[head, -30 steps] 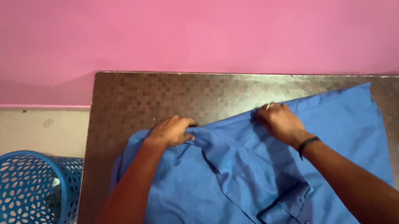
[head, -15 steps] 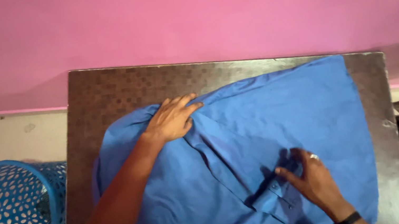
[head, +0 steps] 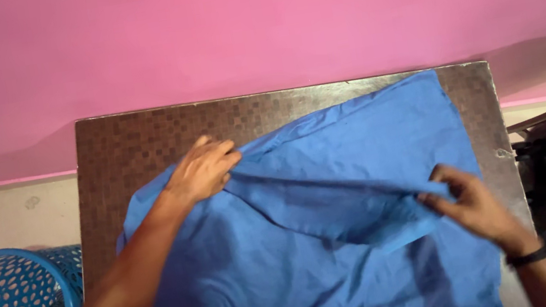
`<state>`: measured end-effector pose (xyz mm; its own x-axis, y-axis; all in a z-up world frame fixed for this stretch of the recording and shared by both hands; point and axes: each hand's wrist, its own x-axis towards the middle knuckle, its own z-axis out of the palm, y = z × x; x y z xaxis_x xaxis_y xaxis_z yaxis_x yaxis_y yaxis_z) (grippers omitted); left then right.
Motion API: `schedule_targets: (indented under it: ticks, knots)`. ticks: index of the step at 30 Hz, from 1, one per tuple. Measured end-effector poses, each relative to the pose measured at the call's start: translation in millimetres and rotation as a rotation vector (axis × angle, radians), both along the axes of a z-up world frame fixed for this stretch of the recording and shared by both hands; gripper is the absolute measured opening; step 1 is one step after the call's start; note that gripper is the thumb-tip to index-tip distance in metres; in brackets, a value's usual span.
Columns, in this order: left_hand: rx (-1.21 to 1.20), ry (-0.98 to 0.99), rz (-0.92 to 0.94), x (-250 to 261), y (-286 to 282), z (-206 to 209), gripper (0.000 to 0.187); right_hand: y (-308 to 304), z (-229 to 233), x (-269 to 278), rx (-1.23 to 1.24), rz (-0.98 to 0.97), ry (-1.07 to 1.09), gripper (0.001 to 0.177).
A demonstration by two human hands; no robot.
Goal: The person takes a shirt from a basket, buttons the front by hand on a table, and then folds the shirt into a smaller square.
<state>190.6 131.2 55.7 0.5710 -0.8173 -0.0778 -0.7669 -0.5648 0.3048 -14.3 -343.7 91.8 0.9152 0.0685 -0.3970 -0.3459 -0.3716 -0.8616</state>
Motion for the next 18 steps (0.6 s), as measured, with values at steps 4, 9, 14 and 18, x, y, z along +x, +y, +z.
schedule_targets:
  ticks: [4,9,14,18]
  knots:
    - [0.064,-0.106,0.023,-54.6,37.0,-4.2,0.016,-14.0,33.7,31.8,-0.411,0.175,0.226,0.034]
    - [0.137,0.129,0.022,-118.9,64.4,-29.3,0.029,10.9,32.3,10.6,-0.285,0.734,0.054,0.035]
    - [0.084,0.299,1.207,-141.5,44.3,-17.2,0.048,78.4,-13.0,30.8,-0.099,0.066,0.172,0.027]
    - [-0.253,0.471,1.659,-116.8,54.1,-59.6,0.053,186.7,-77.5,90.2,0.425,-0.240,0.324,0.026]
